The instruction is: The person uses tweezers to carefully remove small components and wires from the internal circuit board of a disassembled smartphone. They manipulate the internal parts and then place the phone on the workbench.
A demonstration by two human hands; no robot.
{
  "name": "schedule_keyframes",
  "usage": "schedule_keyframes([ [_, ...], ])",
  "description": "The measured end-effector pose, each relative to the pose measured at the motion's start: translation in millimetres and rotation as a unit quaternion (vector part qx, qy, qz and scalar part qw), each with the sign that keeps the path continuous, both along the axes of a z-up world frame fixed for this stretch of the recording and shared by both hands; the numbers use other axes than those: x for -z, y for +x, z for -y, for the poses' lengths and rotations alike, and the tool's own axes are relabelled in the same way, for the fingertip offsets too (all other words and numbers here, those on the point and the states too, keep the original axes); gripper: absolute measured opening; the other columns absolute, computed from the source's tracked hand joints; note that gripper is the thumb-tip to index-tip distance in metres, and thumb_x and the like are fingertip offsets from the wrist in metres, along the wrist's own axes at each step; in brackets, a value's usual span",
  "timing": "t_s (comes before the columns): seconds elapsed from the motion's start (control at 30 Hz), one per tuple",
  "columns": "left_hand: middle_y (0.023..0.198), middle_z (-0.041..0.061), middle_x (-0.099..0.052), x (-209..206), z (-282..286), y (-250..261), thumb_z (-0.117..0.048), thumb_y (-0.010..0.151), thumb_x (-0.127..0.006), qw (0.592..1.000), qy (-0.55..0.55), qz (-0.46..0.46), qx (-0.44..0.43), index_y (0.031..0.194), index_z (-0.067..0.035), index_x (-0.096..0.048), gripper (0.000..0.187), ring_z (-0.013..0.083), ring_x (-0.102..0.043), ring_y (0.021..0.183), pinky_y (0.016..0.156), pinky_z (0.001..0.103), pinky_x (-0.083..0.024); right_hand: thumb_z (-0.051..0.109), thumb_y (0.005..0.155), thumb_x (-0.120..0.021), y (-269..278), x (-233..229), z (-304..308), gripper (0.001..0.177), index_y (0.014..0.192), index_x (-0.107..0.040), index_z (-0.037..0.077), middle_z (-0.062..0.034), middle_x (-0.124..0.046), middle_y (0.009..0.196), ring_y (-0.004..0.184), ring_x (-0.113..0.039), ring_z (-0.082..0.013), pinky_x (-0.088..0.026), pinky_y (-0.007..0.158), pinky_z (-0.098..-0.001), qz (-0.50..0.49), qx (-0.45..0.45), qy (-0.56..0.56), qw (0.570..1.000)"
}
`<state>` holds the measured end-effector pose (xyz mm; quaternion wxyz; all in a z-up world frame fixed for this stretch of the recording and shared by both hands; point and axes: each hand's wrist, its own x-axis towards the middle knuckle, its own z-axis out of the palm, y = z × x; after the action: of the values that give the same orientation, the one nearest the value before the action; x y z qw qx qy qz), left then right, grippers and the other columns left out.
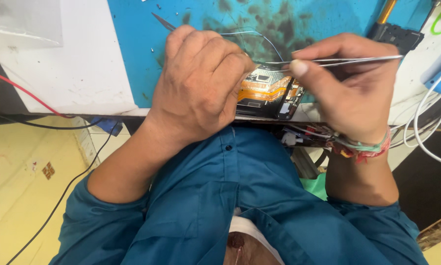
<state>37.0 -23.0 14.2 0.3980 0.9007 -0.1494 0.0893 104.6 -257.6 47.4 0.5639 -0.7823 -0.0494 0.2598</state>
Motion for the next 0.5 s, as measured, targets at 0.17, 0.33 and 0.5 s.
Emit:
schedule_keyframes([
  [0.17, 0.108, 0.008, -0.063, 0, 0, 0, -0.007, 0.096, -0.07, 1.0, -0.005, -0.002, -0.003, 0.11, -0.006, -0.064, 0.015, 0.0283, -0.059, 0.107, 0.102, 0.045, -0.041, 0.009, 0.105, -0.074, -20, 18, 17, 0.017, 0.114, -0.066, -0.003, -0.0127, -0.072, 0.091, 0.075, -0.068, -0.0132, -0.053, 0.066, -0.022, 0.032, 0.145, 0.101, 0.984],
  [0.33, 0.105, 0.009, -0.066, 2, 0, -3, -0.007, 0.105, -0.065, 0.999, -0.038, 0.0, -0.011, 0.11, -0.004, -0.059, 0.008, 0.0314, -0.061, 0.102, 0.098, 0.046, -0.042, 0.011, 0.117, -0.075, -45, 33, 42, 0.022, 0.124, -0.064, -0.007, -0.0194, -0.074, 0.102, 0.088, -0.074, -0.0208, -0.053, 0.072, -0.026, 0.144, 0.178, 0.056, 0.972],
  [0.5, 0.113, 0.008, -0.066, 5, -2, -9, -0.005, 0.111, -0.056, 0.998, -0.059, 0.006, -0.011, 0.125, -0.003, -0.057, 0.014, 0.0284, -0.063, 0.107, 0.102, 0.042, -0.042, 0.023, 0.118, -0.068, -62, 38, 47, 0.027, 0.128, -0.063, -0.002, -0.0151, -0.073, 0.102, 0.091, -0.076, -0.0186, -0.058, 0.077, -0.0262, 0.21, 0.184, 0.033, 0.96],
])
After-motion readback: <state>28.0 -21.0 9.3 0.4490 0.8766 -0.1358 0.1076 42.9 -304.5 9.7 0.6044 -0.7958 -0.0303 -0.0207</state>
